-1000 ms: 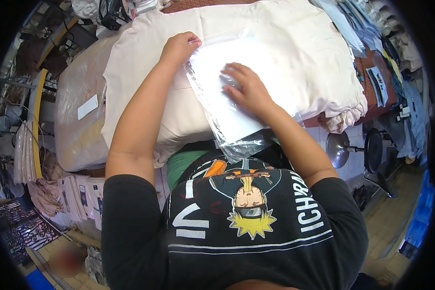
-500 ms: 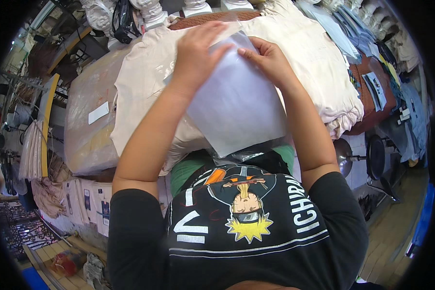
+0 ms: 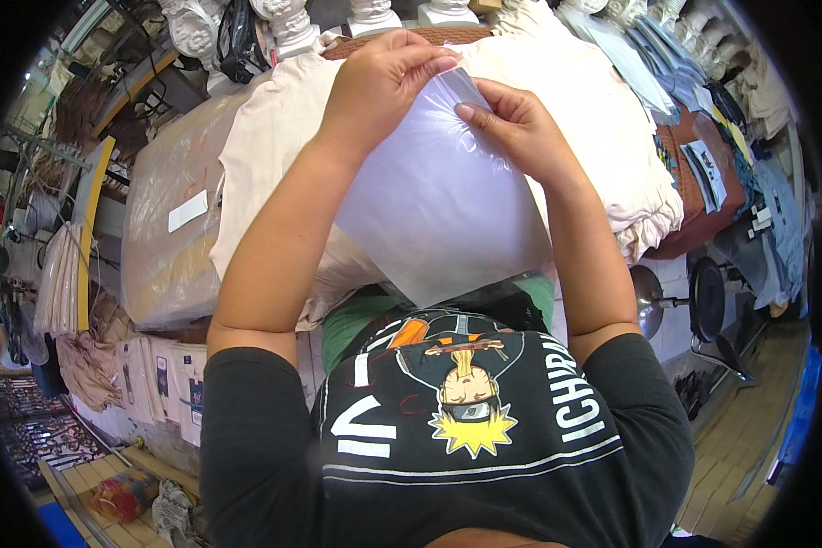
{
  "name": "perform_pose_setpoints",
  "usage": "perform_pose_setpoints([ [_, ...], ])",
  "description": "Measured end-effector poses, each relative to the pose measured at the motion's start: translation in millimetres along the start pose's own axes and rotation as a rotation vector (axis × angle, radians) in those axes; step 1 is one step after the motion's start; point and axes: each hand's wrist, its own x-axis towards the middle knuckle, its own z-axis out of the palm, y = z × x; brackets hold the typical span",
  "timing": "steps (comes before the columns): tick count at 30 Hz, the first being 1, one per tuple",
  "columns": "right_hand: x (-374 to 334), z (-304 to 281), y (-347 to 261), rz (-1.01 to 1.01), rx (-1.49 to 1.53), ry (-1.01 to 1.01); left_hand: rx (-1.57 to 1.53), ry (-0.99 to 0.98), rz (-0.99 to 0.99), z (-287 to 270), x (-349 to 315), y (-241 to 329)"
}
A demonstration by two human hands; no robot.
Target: The person picks up a shirt, spreads it out on a work surface to smooth it, inserts a folding board, and folds the shirt into a square.
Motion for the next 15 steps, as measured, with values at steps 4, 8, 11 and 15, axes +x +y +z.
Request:
perform_pose_setpoints([
  [4, 4.5, 0.1, 2.8, -0.003, -0.028, 0.024, -0.446, 0.145, -0.199, -4.3, 15.7, -17.1],
  [8, 2.5, -2.2, 13.8, 0.046, 0.004, 0.125, -0.551, -0.026, -0.621, -31.3, 31.6, -13.2],
  [11, 3.6, -2.8, 13.0, 0.023, 0.072, 0.2, -0.775, -0.13, -0.583, -42.4, 29.8, -22.1],
  [15, 0.6, -7.9, 11.4, 0.042, 0.092, 0.258, -0.791, 0.154, -0.438, -54.4, 11.1, 19.7],
])
